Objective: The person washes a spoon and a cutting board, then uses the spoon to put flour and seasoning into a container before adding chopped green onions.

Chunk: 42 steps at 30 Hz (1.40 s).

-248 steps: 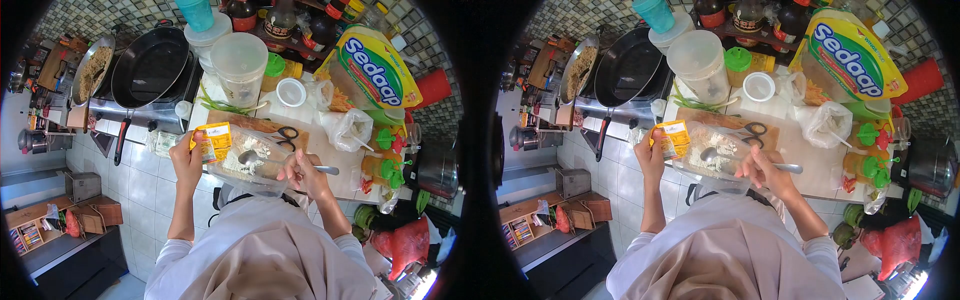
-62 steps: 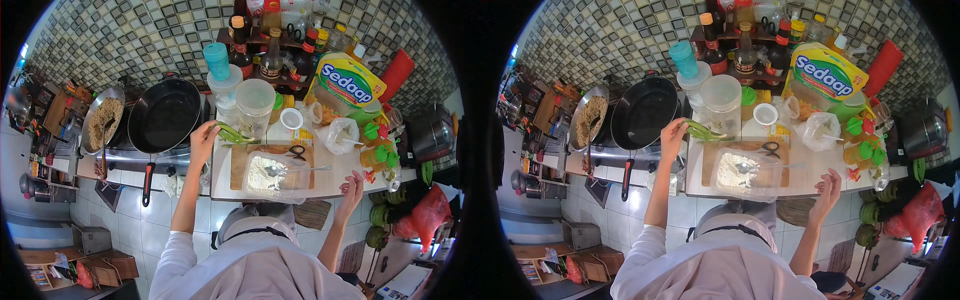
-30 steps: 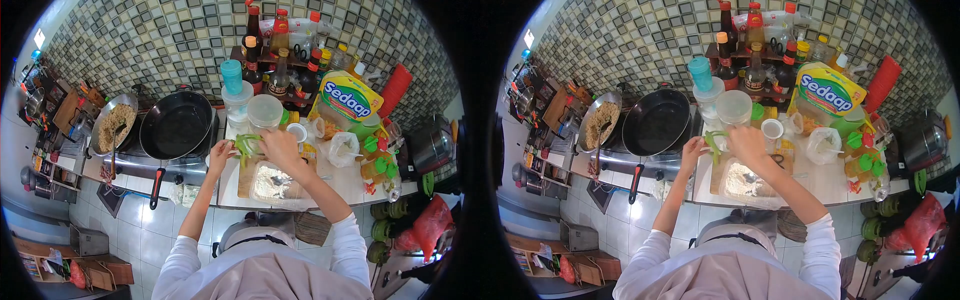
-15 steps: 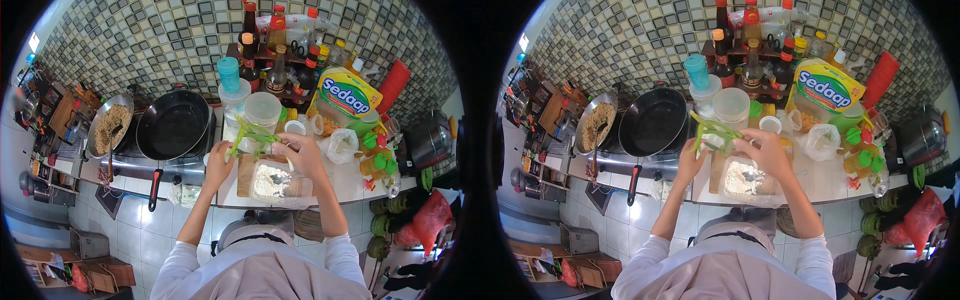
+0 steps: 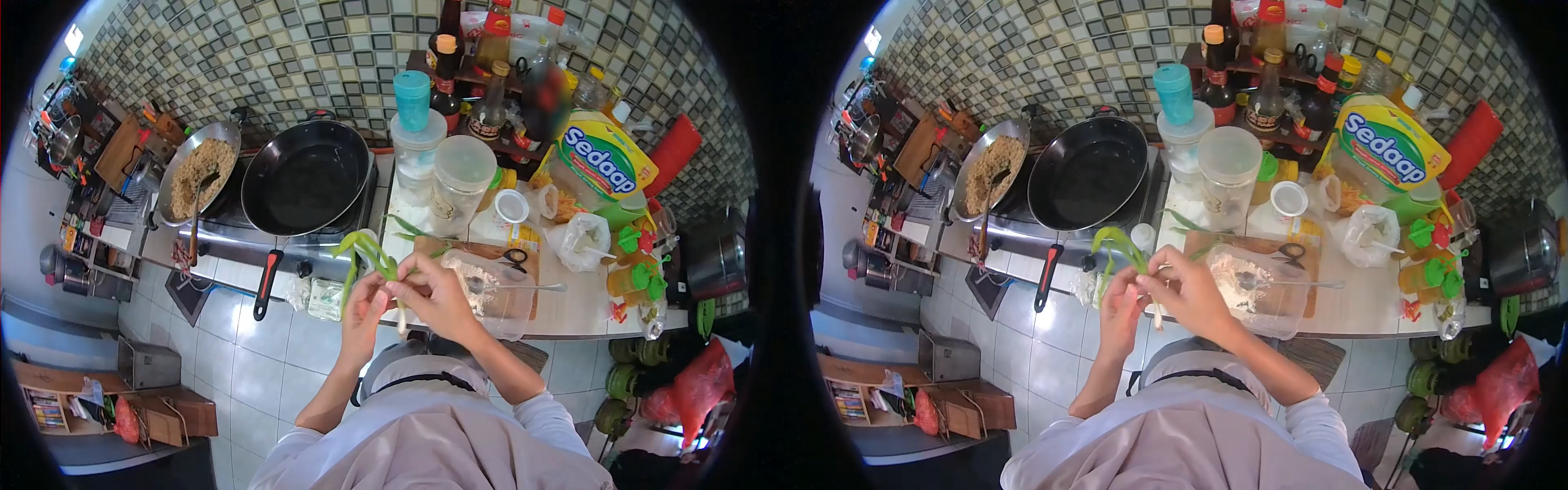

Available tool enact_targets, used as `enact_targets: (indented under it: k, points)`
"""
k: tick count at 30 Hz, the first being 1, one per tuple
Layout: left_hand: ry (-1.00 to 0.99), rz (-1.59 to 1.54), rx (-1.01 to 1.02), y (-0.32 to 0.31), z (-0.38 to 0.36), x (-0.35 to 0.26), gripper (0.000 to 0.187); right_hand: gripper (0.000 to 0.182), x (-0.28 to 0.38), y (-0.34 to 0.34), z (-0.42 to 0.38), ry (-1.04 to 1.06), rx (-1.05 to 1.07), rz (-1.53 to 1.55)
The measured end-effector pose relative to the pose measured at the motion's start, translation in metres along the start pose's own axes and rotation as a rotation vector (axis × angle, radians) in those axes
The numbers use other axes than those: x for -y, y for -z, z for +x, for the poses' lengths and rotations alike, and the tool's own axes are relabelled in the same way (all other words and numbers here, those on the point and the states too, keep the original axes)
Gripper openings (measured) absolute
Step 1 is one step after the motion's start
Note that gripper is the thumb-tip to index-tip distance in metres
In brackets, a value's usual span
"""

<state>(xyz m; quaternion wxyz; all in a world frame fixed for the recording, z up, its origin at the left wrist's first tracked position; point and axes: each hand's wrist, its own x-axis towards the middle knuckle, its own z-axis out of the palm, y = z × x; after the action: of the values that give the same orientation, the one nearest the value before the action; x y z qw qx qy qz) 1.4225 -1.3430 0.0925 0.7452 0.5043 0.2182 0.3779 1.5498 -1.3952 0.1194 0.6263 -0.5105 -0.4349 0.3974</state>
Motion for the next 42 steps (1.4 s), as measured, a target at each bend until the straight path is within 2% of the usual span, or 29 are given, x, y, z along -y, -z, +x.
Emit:
enact_targets:
  k: [4,7,9,11,13,16,23,28,32,34,37,42]
  points:
    - [0.033,0.017,-0.114,0.009,-0.008,0.006,0.022,0.017,-0.012,-0.009,-0.004,-0.018,0.008,-0.225]
    - [0.036,0.009,-0.168,0.008,-0.009,0.003,0.019,0.020,-0.008,-0.007,-0.008,-0.108,0.086,-0.169]
    - [0.039,-0.001,-0.188,0.008,-0.010,-0.004,0.018,0.021,-0.008,-0.004,-0.011,-0.076,0.107,-0.156]
    - [0.173,0.172,-0.085,0.015,-0.012,-0.015,0.016,0.021,-0.008,-0.003,-0.014,-0.042,0.125,-0.142]
    - [0.171,0.143,-0.052,0.014,-0.010,-0.017,0.015,0.024,-0.008,-0.004,-0.019,-0.250,0.150,0.187]
    - [0.180,0.112,-0.032,0.010,-0.010,-0.020,0.016,0.027,-0.008,-0.003,-0.021,-0.157,0.105,0.204]
    - [0.219,0.150,-0.006,0.008,-0.014,-0.018,0.016,0.024,0.000,0.009,-0.022,-0.200,0.019,0.231]
    - [0.242,0.191,0.058,0.010,-0.014,-0.015,0.016,0.017,-0.011,0.011,-0.025,-0.018,-0.023,0.302]
    - [0.271,0.173,0.079,0.010,-0.012,-0.017,0.016,0.012,0.008,0.021,-0.028,-0.180,-0.056,0.346]
    - [0.295,0.141,0.091,0.011,-0.011,-0.015,0.016,0.013,0.013,0.023,-0.028,-0.246,-0.065,0.614]
    - [0.320,0.140,0.107,0.011,-0.010,-0.013,0.017,0.018,0.016,0.030,-0.029,-0.327,-0.027,0.642]
    - [0.309,0.171,0.047,0.014,-0.009,-0.015,0.016,0.020,0.009,0.044,-0.032,-0.264,-0.058,0.566]
